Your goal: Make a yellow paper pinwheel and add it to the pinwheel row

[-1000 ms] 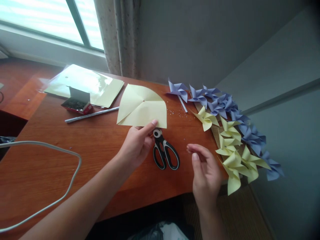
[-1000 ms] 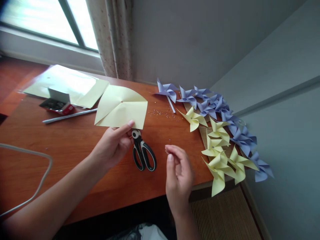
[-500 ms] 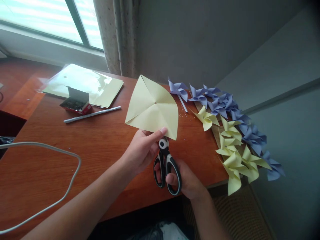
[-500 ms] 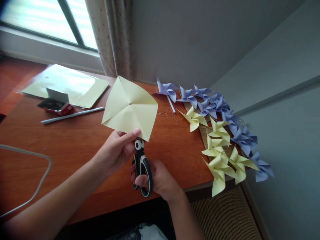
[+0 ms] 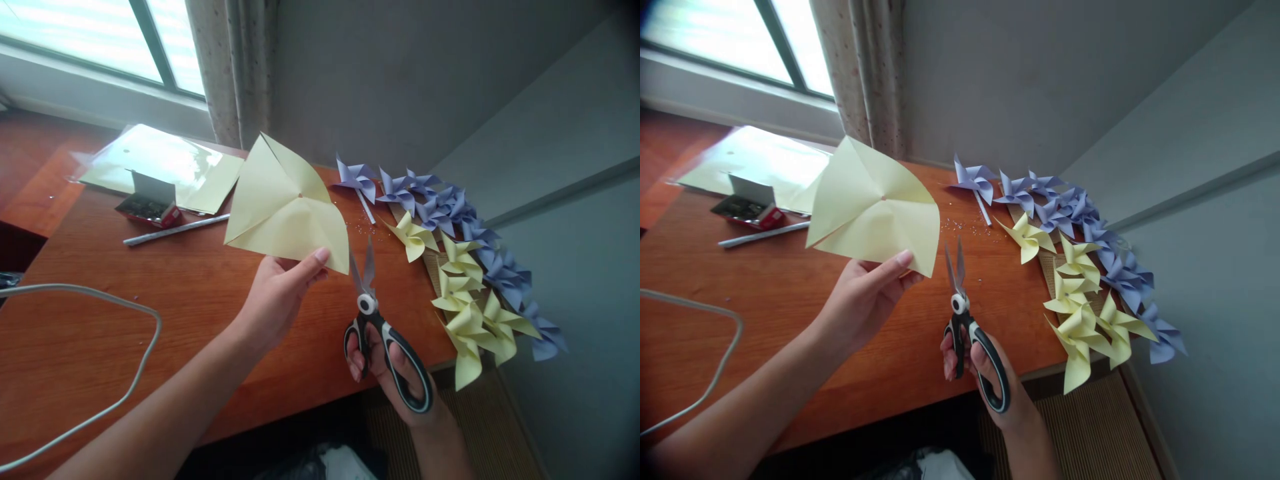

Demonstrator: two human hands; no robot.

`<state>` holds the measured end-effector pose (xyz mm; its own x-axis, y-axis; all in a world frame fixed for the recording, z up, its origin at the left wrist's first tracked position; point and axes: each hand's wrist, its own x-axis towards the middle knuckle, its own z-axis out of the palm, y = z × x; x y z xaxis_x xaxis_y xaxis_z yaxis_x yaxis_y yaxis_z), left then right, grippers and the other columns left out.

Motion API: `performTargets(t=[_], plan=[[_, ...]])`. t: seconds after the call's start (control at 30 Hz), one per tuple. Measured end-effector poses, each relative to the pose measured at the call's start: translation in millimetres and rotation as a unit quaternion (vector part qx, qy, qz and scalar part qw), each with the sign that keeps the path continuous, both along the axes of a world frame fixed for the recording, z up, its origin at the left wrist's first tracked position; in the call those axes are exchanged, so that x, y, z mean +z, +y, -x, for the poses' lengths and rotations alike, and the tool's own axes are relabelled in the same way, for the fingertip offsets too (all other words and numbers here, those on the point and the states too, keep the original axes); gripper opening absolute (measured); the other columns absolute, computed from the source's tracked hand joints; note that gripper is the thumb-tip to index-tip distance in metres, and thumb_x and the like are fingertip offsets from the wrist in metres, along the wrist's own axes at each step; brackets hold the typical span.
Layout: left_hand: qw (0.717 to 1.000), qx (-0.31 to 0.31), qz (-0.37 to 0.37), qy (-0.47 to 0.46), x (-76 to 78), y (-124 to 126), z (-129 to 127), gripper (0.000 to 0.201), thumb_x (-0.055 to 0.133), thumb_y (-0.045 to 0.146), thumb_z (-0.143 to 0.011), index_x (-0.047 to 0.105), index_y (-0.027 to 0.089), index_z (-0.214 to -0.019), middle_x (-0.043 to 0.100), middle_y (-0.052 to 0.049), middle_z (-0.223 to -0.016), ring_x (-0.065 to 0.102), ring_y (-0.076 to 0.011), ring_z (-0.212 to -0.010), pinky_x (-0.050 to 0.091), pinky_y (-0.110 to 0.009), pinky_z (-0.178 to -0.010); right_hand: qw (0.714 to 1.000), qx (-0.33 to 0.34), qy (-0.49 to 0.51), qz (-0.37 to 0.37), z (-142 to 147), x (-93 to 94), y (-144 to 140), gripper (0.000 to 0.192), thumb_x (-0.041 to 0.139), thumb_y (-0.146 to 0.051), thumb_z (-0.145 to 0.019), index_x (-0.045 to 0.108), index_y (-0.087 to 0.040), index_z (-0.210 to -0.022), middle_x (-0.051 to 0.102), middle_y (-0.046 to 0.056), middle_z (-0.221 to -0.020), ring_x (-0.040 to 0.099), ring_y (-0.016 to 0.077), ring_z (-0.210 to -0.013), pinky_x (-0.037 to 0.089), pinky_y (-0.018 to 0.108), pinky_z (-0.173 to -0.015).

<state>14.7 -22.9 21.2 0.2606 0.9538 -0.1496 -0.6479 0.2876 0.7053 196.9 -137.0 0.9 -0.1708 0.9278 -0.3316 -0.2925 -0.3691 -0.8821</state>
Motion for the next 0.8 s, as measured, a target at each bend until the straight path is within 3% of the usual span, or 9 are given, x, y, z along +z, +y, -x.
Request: performTargets(t=[0.07,0.27,0.47,0.8], plan=[[1.0,0.004,0.003,0.016,-1.6,0,0,0.017,0.078,0.026,-0.084,0.074,0.016,-0.097,0.071,-0.004,-0.094,0.064,-0.0142,-0.085,0.052,-0.026,-0.074,1.0,0.022,0.012,-0.001,-2,1.9,-4,0.052,0.059,-0.067,-0.087,0.069,-0.016,-0.096,0.055,0.004,-0.074,0.054,0.0167,-0.066,0.043,0.032,-0.064],[0.999,0.01,-0.003,0.041,-3.4,1,0,0.016,0.078,0.028,-0.083,0.073,0.013,-0.082,0.068,-0.002,-0.073,0.06,-0.0101,-0.069,0.049,-0.022,-0.067,0.998,0.053,-0.042,-0.01,-2,7.8,-8,0.047,0.064,-0.065,-0.084,0.068,-0.02,-0.095,0.052,0.003,-0.073,0.052,0.0176,-0.064,0.04,0.032,-0.062],[0.997,0.006,-0.021,0.074,-3.9,0,-1,0.016,0.078,0.029,-0.083,0.072,0.014,-0.082,0.066,-0.001,-0.072,0.059,-0.0103,-0.068,0.048,-0.023,-0.067,0.996,0.054,-0.07,0.019,2,15.7,-7,0.052,0.068,-0.071,-0.077,0.067,-0.021,-0.092,0.052,0.003,-0.071,0.049,0.0177,-0.065,0.037,0.032,-0.061],[0.985,0.006,-0.068,0.158,-4.4,-3,-3,0.02,0.078,0.031,-0.083,0.071,0.014,-0.073,0.071,-0.002,-0.069,0.062,-0.012,-0.066,0.049,-0.023,-0.064,0.992,0.073,-0.104,-0.013,-2,20.3,-1,0.056,0.064,-0.072,-0.079,0.065,-0.018,-0.093,0.052,0.002,-0.07,0.051,0.0168,-0.065,0.04,0.03,-0.061]])
